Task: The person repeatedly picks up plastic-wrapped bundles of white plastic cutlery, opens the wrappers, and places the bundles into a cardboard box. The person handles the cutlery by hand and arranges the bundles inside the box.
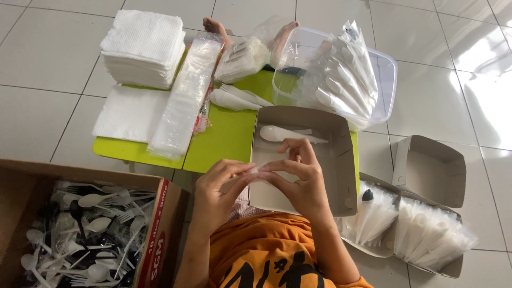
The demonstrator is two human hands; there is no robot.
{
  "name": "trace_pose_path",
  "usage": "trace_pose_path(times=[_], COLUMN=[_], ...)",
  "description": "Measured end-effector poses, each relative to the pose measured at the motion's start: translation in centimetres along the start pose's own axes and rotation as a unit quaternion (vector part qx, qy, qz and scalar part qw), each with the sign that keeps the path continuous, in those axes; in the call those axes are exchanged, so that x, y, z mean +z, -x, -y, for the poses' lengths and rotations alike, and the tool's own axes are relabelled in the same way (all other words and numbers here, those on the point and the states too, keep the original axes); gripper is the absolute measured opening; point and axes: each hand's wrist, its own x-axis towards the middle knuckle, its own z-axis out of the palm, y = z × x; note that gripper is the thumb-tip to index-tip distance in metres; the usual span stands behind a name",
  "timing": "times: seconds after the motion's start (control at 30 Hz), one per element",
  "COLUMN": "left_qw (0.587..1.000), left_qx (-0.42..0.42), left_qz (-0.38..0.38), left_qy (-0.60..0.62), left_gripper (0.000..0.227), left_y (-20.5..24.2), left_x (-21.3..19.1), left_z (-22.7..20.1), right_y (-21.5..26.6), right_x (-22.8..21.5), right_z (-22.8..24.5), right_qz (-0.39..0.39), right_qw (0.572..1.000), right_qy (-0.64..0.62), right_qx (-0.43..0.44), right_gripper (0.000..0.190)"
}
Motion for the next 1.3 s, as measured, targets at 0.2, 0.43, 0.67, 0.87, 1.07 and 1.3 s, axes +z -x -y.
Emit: trace_pose_path(times=[0.2, 0.43, 0.67, 0.87, 1.07, 1.3], left_qw=[1.0, 0.999, 0.998, 0.998, 1.0, 0.987], left_qx=[0.021, 0.027, 0.028, 0.034, 0.003, 0.107], left_qz=[0.02, 0.024, 0.03, 0.033, -0.006, -0.013], left_qy=[-0.008, -0.025, -0.042, -0.049, -0.015, 0.117], left_gripper=[0.028, 0.041, 0.033, 0.034, 0.028, 0.012], left_y=[-0.2, 0.2, -0.1, -0.2, -0.1, -3.7], left_x=[-0.6, -0.3, -0.5, -0.4, -0.3, 0.5], left_z=[-0.4, 0.9, 0.0, -0.5, 0.5, -8.6], right_y=[0.2, -0.4, -1.0, -0.9, -0.6, 0.7], right_x=[1.4, 1.5, 0.8, 1.3, -0.1, -2.4], right_z=[-1.0, -0.3, 0.5, 0.2, 0.7, 2.3], right_qz=[0.025, 0.062, 0.162, 0.071, 0.058, 0.161], right_qw=[0.999, 0.998, 0.983, 0.994, 0.994, 0.979], right_qy=[-0.024, -0.011, 0.04, 0.025, -0.035, -0.126], right_qx=[0.021, 0.01, -0.079, -0.085, -0.09, -0.013], right_gripper=[0.011, 0.005, 0.015, 0.011, 0.027, 0.077])
